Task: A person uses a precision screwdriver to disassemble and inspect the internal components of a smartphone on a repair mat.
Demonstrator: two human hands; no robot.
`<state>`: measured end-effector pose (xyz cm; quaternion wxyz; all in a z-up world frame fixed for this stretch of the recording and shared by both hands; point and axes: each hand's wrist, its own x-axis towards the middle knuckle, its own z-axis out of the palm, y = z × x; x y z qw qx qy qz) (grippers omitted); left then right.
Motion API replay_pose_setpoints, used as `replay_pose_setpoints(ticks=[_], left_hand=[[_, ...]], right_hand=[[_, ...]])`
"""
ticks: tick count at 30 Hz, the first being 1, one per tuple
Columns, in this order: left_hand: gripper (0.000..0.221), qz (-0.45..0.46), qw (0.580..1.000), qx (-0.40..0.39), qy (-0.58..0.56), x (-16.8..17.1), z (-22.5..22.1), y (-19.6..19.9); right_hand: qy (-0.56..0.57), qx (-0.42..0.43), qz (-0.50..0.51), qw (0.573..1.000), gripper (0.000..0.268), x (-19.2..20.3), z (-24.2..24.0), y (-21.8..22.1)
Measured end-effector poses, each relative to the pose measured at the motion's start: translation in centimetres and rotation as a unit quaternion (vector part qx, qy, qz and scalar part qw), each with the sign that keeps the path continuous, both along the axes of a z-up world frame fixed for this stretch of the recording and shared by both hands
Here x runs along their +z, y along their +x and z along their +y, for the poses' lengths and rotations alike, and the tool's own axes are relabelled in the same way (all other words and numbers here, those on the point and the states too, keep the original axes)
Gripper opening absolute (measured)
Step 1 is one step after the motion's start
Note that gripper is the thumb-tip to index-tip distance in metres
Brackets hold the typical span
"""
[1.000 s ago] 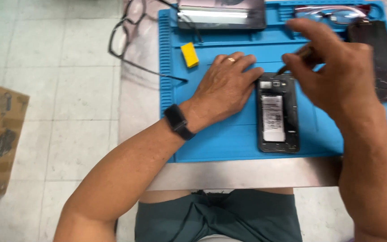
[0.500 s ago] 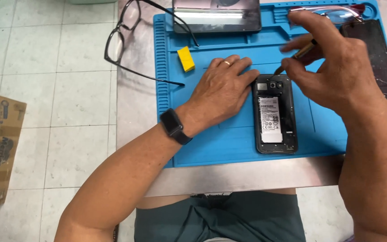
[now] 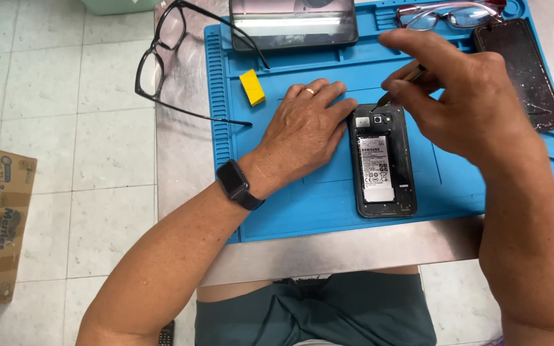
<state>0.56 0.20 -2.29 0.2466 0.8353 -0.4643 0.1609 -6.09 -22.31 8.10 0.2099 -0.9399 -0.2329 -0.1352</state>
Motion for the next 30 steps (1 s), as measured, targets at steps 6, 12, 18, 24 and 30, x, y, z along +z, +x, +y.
replay_pose_setpoints(ticks=[6,12,18,24,30], left_hand=[[0.029,0.006,1.000,-0.008,0.005,0.3,0.1,0.0],[0.027,-0.006,1.000,-0.008,0.011,0.5,0.1,0.0],[0.031,0.003,1.000,-0.007,0.019,0.2,0.2,-0.1],[0.031,0.008,1.000,-0.005,0.024,0.4,0.2,-0.1],[0.033,0.013,0.999,-0.006,0.038,0.4,0.2,-0.1]], right_hand=[[-0.023,-0.042,-0.094,0.994,0.056,-1.1,-0.4,0.3],[0.008,-0.012,-0.044,0.999,0.053,-0.8,-0.3,0.1],[-0.004,0.006,-0.103,0.995,0.057,-1.5,-0.5,0.3],[-0.016,0.004,-0.062,0.998,0.052,-1.0,-1.0,0.3],[-0.024,0.005,-0.084,0.996,0.050,-1.2,-0.7,0.3]])
